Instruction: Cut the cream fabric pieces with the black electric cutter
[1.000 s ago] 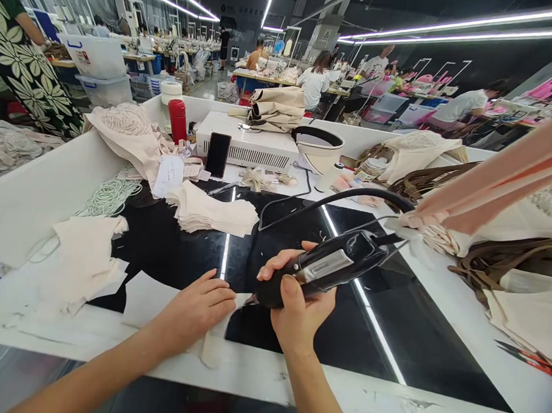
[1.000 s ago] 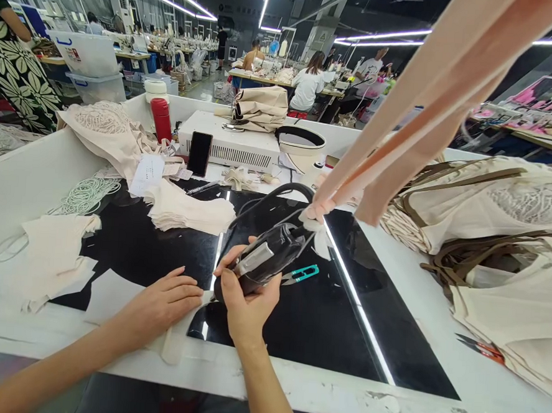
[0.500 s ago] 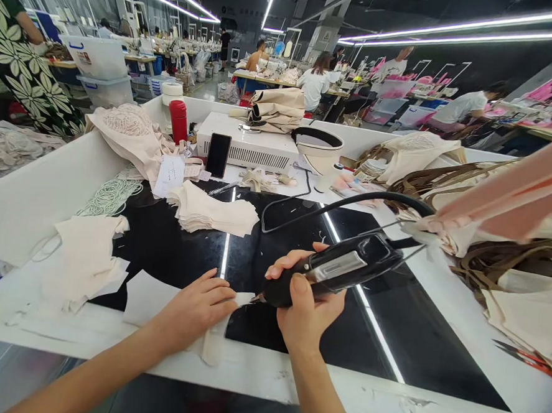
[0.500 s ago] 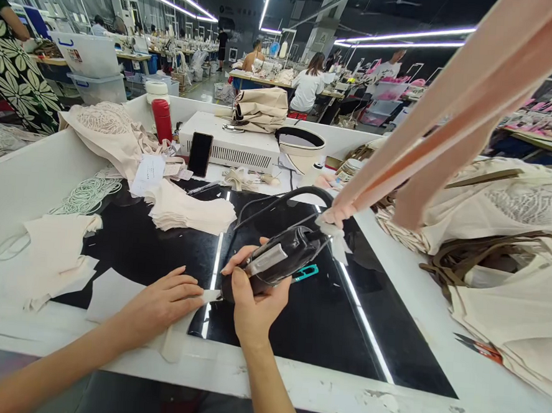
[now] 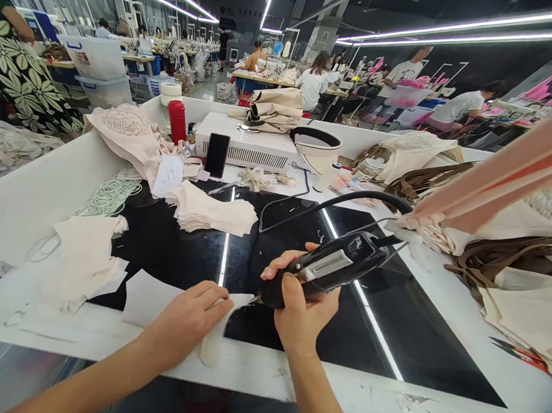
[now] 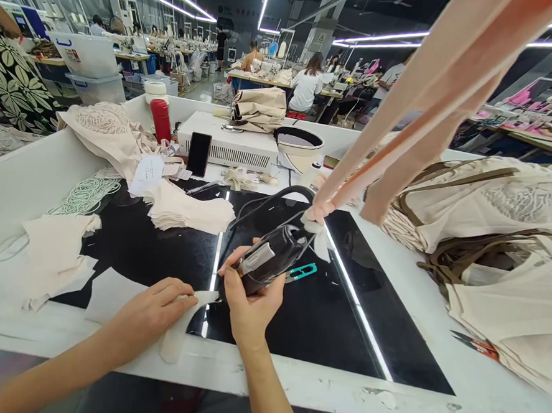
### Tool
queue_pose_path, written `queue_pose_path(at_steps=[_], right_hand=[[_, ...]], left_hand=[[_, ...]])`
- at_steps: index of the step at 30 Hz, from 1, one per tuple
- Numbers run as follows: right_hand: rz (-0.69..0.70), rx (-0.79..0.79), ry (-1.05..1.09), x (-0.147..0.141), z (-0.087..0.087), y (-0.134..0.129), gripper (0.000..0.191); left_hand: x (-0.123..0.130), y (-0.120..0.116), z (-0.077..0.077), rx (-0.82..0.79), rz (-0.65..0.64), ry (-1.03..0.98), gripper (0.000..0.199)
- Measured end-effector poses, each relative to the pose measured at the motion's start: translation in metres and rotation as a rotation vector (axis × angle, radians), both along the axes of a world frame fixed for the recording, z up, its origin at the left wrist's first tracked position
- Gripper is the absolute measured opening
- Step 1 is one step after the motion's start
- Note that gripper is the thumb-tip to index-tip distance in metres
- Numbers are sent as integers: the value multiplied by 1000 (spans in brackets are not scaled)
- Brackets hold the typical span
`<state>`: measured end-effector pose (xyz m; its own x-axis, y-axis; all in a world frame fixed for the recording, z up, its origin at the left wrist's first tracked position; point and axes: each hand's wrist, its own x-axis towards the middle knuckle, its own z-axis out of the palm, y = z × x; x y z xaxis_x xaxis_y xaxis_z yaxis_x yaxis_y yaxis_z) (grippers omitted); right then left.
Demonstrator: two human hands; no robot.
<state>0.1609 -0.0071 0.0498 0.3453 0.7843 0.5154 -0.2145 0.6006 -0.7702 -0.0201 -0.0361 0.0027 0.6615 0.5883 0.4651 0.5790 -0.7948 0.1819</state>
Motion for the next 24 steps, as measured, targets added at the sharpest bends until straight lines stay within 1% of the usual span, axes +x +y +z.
queue_pose_path(at_steps=[3, 5, 9, 11, 17, 24], right_hand=[[-24, 7, -11, -1, 1, -4, 40], [-40, 4, -17, -2, 2, -8, 40], [-72, -6, -20, -3, 2, -14, 41], [-90, -3, -22, -3, 2, -18, 42], [-128, -17, -32, -5, 2, -30, 43], [-133, 8, -52, -7, 3, -33, 43]], left_hand=[[1, -14, 0, -73, 80, 13, 32], [2, -19, -3, -88, 111, 24, 39], [2, -13, -6, -61, 142, 72, 46], [2, -8, -4, -92, 137, 94, 48], [3, 1, 3, -229, 99, 124, 41], [2, 0, 7, -293, 80, 117, 31]])
